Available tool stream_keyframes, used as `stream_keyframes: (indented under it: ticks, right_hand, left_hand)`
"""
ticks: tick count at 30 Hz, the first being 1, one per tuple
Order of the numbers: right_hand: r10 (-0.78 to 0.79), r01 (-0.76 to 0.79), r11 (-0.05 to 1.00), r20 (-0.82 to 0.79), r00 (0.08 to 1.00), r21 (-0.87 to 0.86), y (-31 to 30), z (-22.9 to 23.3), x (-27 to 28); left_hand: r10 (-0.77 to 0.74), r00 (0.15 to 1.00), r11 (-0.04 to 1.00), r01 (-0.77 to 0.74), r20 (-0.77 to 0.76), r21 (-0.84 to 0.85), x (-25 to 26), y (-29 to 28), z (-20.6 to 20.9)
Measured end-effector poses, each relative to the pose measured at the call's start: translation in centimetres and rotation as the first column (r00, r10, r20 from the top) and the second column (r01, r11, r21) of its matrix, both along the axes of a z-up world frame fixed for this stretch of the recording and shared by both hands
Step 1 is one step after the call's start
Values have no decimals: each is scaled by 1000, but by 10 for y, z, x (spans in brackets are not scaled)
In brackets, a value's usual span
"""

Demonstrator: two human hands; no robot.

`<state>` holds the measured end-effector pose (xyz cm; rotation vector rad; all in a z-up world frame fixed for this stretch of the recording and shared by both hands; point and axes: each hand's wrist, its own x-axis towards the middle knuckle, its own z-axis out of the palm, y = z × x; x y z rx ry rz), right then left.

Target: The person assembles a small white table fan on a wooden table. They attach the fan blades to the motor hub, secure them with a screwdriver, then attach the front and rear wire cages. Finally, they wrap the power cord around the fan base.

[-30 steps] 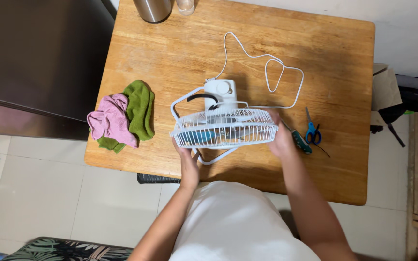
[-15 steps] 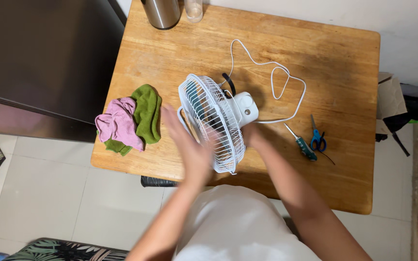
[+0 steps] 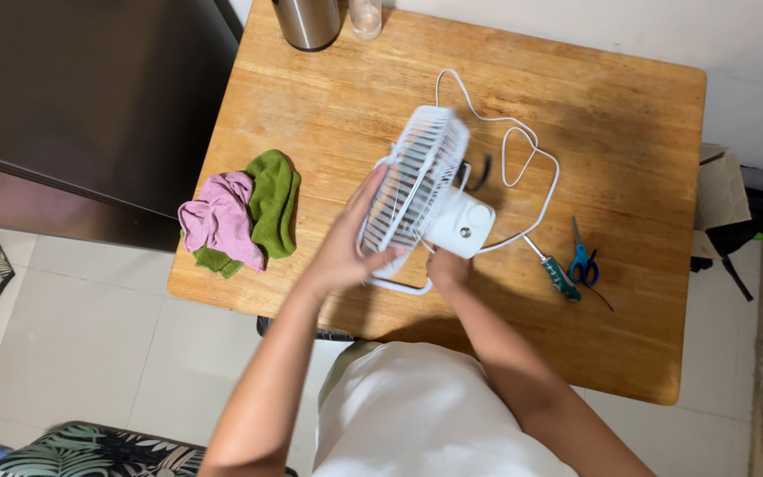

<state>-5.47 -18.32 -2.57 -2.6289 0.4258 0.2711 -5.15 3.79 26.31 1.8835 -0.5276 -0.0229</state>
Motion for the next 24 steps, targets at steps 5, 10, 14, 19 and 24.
stream_keyframes:
  ticks: [5,10,14,19,24]
  right_hand:
    - [37,-15,997,297,954,-75,12,-9,-6]
    - [290,-317,946,-258,922,-72,-15,44,-19]
    - [421,-498,861,-404,812,-104,-53,157,-50]
    - [595,-630,762,-226,772,-148,-55,292,-79]
    - [665,-646,747,184,724,-159,-58,370,-78]
  left_hand:
    - [-67,997,998,68,-37,14,38,19,16]
    - [-59,997,998,58,-44,-26,39,19,20]
    - [-31,1000,999,31,5,-19,35,17,16]
    - [39,998,998,-41,59,37,27,10,16]
    - [258,781,907,-398,569,135,5,-13,21]
